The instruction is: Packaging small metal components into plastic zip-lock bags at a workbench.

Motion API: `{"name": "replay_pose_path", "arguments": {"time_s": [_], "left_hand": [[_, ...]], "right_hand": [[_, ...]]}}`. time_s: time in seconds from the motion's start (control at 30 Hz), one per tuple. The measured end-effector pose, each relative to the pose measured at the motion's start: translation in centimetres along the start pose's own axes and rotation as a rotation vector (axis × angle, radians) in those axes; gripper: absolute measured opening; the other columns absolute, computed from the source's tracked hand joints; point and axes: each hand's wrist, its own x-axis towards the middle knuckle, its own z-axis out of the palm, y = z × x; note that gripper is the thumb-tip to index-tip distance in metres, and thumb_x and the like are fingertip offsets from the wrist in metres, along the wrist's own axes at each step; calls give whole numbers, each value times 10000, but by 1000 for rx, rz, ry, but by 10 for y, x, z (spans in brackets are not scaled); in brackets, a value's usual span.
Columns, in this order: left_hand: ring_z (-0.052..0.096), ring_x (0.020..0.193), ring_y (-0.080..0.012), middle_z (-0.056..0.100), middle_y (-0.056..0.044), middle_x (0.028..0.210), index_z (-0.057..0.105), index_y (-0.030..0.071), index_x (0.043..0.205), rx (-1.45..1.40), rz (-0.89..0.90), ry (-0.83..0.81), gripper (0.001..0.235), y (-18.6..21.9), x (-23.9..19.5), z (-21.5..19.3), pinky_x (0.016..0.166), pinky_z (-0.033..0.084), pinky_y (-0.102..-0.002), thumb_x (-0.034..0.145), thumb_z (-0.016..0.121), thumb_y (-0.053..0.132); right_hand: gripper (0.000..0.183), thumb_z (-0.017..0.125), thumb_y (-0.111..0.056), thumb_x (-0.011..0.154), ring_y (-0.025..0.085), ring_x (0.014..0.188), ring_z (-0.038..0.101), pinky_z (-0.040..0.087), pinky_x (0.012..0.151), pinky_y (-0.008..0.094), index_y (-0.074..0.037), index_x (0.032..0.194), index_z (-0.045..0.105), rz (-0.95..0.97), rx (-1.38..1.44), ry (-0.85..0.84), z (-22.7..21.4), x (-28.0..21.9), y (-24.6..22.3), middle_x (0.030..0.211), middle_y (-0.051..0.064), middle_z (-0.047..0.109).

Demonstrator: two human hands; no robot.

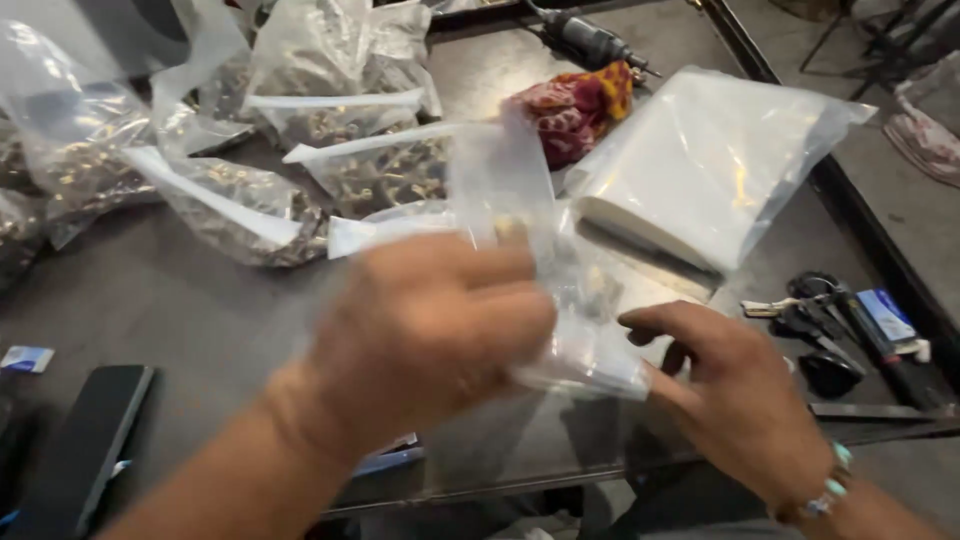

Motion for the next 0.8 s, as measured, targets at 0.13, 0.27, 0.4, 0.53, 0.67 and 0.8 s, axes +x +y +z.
{"name": "replay_pose_path", "arguments": {"time_s": [0.13,0.27,0.4,0.53,0.67,0.8], "left_hand": [[678,782,-231,651,-67,886,626,82,870,-197,-210,-132,281,23,-26,17,647,548,-368,758,840,224],[723,1019,-287,659,-150,1150,651,31,1190,-161,-284,71,476,44,-40,13,787,620,-338,777,861,141],[717,1047,-280,649,-139,1204,649,52,1242,1,-405,161,518,50,-43,9,796,618,-336,771,860,99],[725,944,-243,649,-115,1147,692,89,1225,55,-523,124,489,41,-41,-2,764,608,-350,770,863,36],[744,863,-156,609,-77,1150,761,130,1066,18,-578,26,313,27,-40,-2,749,634,-286,789,893,71],[721,984,-208,558,-152,1294,740,68,990,5,-485,100,269,25,-30,-13,805,630,-308,756,869,37]], "right_hand": [[330,825,-252,808,128,634,632,549,555,281,-98,1096,776,100,401,44,-17,-25,5,815,16,747],[383,779,-234,912,92,772,659,551,652,227,-32,1217,667,-305,675,101,-27,-27,-15,878,25,725],[391,746,-268,917,61,768,721,611,631,212,-58,1224,627,-510,466,139,-39,9,-54,873,-7,731],[407,703,-184,947,148,539,609,483,500,320,-148,1349,654,-604,236,-58,-54,44,-81,627,34,648],[570,704,-254,894,265,572,686,525,557,434,-249,1452,586,-624,-295,-285,-62,65,-103,628,80,707],[372,694,-283,914,238,604,703,549,608,434,-261,1281,641,-427,-520,-399,-71,71,-117,685,79,718]]}}
